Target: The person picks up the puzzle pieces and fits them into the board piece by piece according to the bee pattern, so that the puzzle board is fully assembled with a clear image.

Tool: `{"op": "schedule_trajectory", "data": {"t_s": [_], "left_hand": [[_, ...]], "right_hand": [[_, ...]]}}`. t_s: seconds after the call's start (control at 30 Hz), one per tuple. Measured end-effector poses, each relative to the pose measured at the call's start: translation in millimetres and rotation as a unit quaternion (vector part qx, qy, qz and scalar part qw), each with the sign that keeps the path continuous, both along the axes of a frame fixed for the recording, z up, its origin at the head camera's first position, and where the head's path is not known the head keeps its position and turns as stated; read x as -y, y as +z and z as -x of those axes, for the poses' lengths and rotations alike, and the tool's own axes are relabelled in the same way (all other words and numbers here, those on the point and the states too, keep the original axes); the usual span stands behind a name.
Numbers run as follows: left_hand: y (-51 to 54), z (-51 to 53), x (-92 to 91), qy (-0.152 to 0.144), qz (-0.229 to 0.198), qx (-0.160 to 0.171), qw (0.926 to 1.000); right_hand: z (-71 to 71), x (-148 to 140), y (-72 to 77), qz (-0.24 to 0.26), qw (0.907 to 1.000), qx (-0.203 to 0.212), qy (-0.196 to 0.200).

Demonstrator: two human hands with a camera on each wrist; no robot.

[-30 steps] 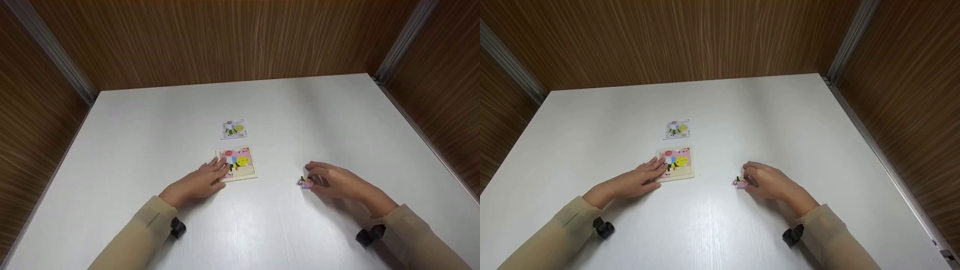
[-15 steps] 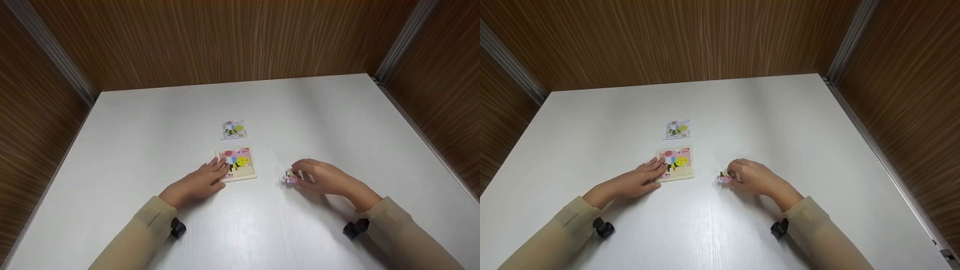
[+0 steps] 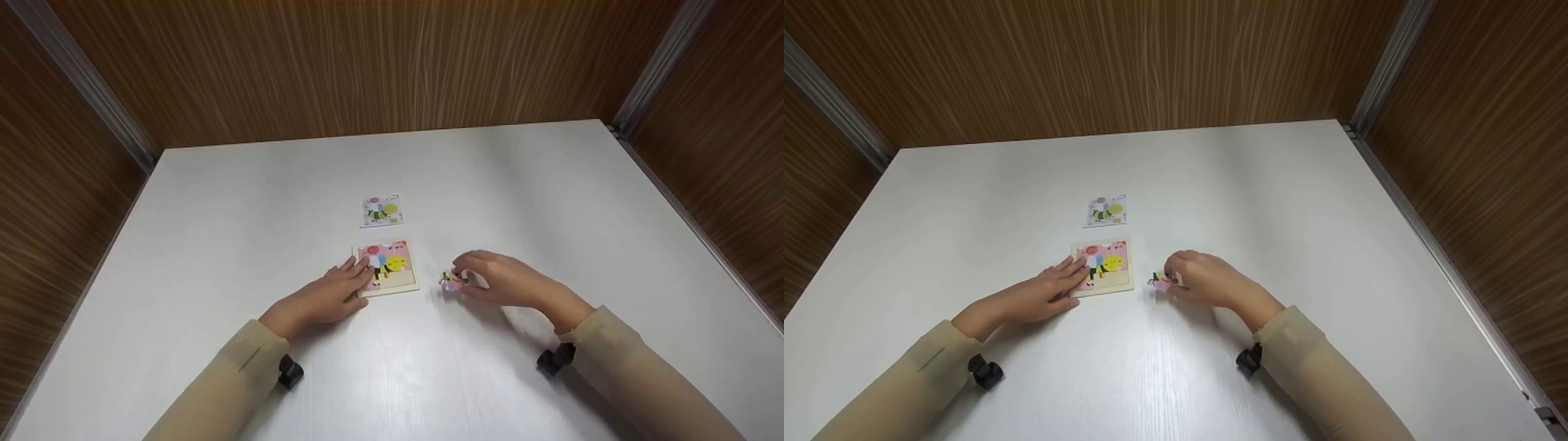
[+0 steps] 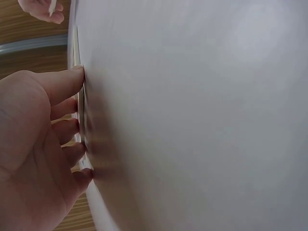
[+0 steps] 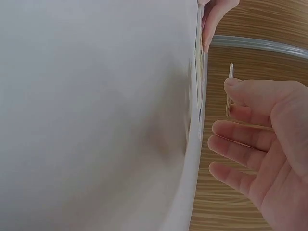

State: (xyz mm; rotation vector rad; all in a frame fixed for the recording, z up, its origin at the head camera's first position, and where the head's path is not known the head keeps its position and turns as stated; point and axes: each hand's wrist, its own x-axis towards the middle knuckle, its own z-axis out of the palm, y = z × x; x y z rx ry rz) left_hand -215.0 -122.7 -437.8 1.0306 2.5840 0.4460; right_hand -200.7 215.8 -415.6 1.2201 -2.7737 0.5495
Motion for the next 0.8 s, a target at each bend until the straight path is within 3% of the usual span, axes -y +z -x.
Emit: {"op": "schedule_trajectory", "data": {"t_s": [0.8], "left_hand": [[-2.3,1.5,0.0,0.004,-0.001,0.004,1.0]], "right_hand": [[20.9,54,-7.7,-0.015,0.9994,0.026,0.017]]}}
